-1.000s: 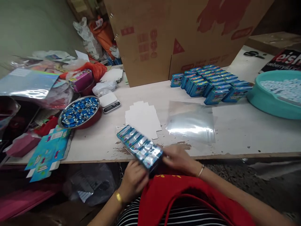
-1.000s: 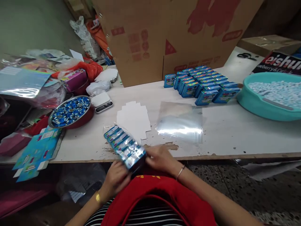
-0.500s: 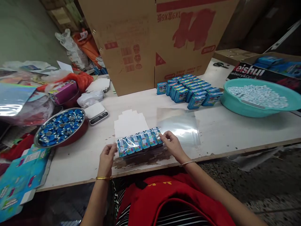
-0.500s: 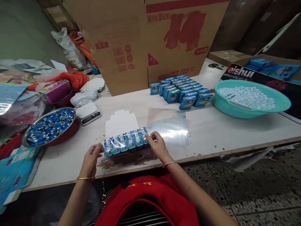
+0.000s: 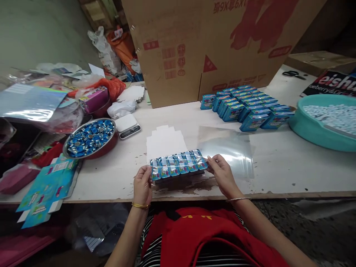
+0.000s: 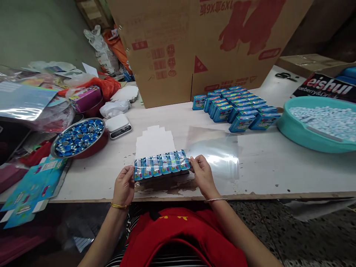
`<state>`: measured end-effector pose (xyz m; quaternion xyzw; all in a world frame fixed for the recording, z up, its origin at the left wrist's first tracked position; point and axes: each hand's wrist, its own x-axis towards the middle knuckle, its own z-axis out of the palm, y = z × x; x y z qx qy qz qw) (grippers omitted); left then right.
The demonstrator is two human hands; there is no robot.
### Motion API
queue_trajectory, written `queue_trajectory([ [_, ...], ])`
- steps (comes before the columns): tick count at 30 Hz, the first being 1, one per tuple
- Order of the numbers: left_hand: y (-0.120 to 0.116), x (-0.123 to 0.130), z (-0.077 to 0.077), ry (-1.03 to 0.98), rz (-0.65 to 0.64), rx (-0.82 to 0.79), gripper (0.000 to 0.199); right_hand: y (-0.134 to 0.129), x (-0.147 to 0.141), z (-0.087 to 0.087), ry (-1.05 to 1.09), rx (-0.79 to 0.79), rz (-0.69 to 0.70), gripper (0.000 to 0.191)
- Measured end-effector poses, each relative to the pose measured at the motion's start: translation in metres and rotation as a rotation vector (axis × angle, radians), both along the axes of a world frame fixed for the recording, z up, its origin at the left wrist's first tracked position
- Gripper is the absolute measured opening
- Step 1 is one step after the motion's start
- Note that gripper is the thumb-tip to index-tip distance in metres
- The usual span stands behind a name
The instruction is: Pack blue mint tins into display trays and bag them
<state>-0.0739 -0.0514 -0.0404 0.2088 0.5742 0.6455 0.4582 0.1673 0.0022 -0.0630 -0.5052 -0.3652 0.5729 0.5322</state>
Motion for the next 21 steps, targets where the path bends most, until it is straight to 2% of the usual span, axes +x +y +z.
queue_trajectory([
  [5,-0.008,0.012,-0.006,0.057,0.113,0.019,0.039,-0.010,0.006,0.006,0.025,-0.044,0.010,0.045],
  [8,-0.011,0.009,-0.009,0.147,0.144,-0.060,0.032,-0.014,0.009,0.005,0.002,-0.032,0.039,0.041],
  [11,-0.007,0.000,-0.004,0.272,0.056,-0.140,0.034,-0.012,0.010,0.004,-0.050,-0.014,0.072,0.039],
  [15,0.001,-0.006,0.006,0.409,-0.043,-0.022,0.040,-0.007,0.007,0.005,-0.145,0.027,0.112,0.038],
  [17,0.002,-0.008,0.008,0.373,-0.055,0.009,0.041,-0.005,0.007,0.006,-0.158,0.047,0.128,0.039],
  [21,-0.002,-0.017,0.002,0.159,0.020,-0.093,0.044,-0.005,0.009,0.007,-0.118,0.038,0.173,0.038],
])
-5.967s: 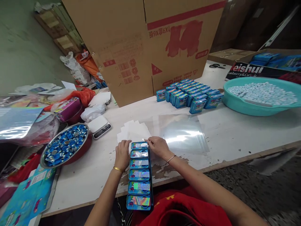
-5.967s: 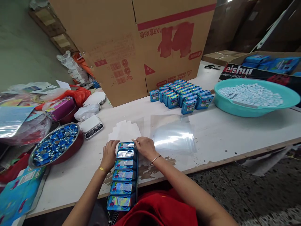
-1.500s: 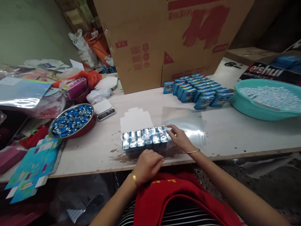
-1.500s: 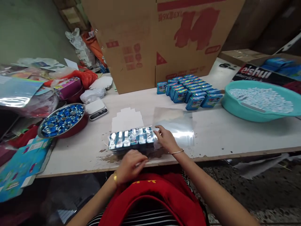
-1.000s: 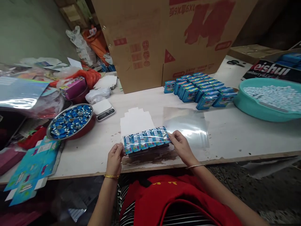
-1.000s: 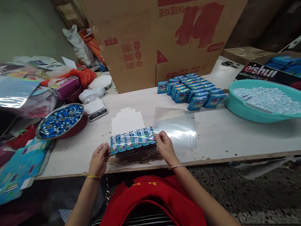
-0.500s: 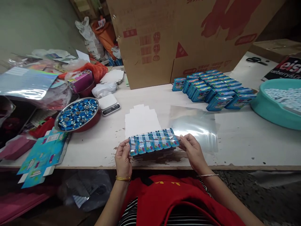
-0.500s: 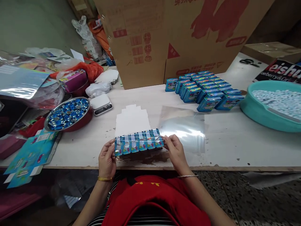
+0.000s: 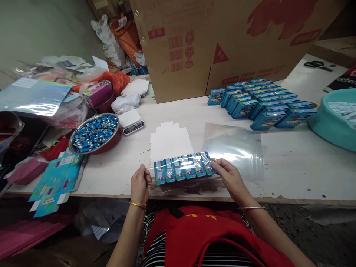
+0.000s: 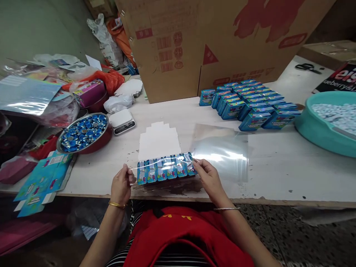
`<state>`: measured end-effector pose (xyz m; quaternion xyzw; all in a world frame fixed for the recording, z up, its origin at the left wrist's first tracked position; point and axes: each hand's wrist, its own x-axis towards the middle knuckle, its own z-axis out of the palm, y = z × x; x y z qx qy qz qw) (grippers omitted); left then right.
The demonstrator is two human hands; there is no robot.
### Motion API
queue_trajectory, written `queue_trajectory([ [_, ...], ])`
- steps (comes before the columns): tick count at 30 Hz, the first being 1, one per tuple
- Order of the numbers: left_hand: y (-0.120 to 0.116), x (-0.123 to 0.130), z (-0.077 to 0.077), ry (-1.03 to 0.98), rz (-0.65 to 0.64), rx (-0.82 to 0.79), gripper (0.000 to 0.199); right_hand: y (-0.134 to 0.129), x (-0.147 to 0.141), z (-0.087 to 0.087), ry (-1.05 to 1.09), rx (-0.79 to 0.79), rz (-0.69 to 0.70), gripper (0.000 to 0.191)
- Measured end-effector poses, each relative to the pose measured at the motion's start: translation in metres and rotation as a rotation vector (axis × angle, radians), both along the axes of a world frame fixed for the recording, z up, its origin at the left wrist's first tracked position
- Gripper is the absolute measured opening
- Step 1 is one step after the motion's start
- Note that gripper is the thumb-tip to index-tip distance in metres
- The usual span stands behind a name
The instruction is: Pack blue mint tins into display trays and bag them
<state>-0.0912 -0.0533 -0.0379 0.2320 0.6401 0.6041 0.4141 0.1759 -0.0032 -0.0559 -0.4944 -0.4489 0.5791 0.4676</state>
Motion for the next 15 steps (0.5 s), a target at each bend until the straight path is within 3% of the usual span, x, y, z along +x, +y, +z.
queue_trajectory([
  [3,-0.004,-0.007,0.001,-0.081,-0.056,-0.002,0.053,0.000,0.001,-0.002,0.037,-0.047,-0.016,0.034],
  [6,-0.006,-0.005,0.008,-0.065,-0.157,-0.022,0.041,0.003,0.000,-0.002,0.062,-0.092,-0.057,0.032],
  [10,-0.004,0.003,0.020,-0.105,-0.122,-0.054,0.033,0.009,-0.001,0.007,0.056,-0.093,-0.077,0.036],
  [15,0.004,0.002,0.029,-0.095,-0.106,-0.051,0.035,0.018,0.003,0.025,-0.053,0.037,-0.105,0.038],
])
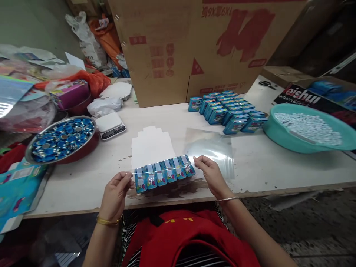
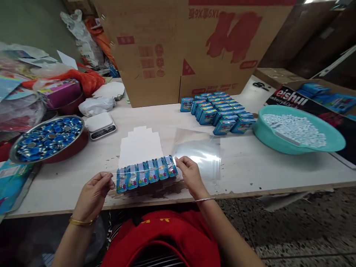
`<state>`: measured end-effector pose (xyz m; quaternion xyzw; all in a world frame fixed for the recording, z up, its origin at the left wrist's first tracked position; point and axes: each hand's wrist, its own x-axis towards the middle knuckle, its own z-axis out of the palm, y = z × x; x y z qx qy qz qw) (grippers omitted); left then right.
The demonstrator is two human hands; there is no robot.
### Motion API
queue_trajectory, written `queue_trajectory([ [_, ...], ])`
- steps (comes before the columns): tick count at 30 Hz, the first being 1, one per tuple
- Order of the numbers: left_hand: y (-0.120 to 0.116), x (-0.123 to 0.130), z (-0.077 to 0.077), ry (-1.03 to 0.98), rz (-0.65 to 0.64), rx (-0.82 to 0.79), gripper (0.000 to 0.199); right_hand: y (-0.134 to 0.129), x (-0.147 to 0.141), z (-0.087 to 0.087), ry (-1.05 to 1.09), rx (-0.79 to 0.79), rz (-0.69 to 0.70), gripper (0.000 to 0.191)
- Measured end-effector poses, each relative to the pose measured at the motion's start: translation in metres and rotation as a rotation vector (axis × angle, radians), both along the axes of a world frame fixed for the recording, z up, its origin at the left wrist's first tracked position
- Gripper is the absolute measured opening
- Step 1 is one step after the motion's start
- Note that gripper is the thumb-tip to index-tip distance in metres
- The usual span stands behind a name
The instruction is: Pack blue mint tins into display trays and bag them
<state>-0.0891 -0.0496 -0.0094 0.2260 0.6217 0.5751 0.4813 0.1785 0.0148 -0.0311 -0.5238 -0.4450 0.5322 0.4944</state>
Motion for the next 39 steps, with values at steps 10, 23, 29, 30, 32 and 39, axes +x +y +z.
queue_trajectory([
  [10,-0.006,-0.011,-0.022,-0.127,0.018,-0.127,0.059,-0.008,-0.002,-0.018,0.219,-0.205,0.103,0.045],
  [23,-0.010,-0.008,-0.035,0.033,-0.263,-0.182,0.027,-0.003,-0.004,-0.020,0.266,-0.215,0.093,0.051],
  [29,-0.011,-0.001,-0.025,0.018,-0.240,-0.225,0.035,-0.004,0.000,-0.023,0.154,-0.161,0.139,0.048],
  [30,-0.012,-0.002,-0.025,0.012,-0.255,-0.223,0.037,-0.004,0.001,-0.024,0.144,-0.171,0.155,0.046],
  [32,-0.013,-0.006,-0.025,-0.017,-0.242,-0.202,0.040,-0.001,0.004,-0.026,0.117,-0.203,0.139,0.044],
  [39,-0.009,-0.006,-0.020,0.142,0.005,-0.070,0.048,0.013,0.015,-0.029,0.012,-0.153,0.174,0.042],
])
